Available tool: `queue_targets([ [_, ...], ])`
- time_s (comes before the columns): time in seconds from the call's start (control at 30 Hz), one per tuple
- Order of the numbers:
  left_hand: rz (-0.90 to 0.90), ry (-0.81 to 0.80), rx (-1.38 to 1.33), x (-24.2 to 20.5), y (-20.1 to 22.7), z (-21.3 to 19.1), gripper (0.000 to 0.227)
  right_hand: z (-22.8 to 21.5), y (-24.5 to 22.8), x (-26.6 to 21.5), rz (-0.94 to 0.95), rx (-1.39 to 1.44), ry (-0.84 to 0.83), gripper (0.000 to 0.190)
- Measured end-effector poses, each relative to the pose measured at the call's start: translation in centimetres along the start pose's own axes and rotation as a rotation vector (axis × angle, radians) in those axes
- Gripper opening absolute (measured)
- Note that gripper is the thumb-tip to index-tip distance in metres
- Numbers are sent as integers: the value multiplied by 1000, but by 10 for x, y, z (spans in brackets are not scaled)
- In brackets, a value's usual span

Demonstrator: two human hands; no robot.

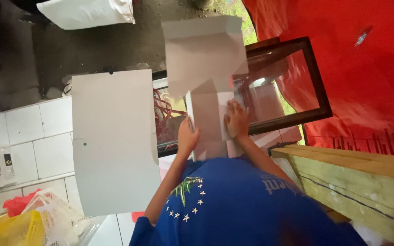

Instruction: The person assembles a flat cardboard sheet into a box on a glass display counter. They fold the side flaps, tuck the top flaps, and place a green product box inside. The person then folds the remaining flaps to close the box.

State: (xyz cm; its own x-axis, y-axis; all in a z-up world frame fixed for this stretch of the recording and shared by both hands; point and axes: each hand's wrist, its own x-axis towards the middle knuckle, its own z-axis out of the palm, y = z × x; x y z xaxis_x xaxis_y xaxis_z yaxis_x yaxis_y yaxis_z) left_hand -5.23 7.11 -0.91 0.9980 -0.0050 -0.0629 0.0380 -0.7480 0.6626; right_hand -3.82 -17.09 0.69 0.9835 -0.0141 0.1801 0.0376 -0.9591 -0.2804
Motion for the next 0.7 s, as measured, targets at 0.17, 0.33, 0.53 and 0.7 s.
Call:
queue_targets([
  [0.17, -203, -110, -297, 29, -39, -23, 50, 8, 22, 29, 67, -18, 90, 63],
  [0.33, -226, -53, -352, 35, 22, -58, 46, 5, 23, 42, 127, 8, 127, 61],
  [0.53, -194, -22, -27, 45, 16, -44, 41, 7, 25, 38, 110, 22, 144, 61],
  [0.7, -31, 129, 269, 54, 37, -71, 59, 1, 22, 24, 66, 32, 144, 63],
])
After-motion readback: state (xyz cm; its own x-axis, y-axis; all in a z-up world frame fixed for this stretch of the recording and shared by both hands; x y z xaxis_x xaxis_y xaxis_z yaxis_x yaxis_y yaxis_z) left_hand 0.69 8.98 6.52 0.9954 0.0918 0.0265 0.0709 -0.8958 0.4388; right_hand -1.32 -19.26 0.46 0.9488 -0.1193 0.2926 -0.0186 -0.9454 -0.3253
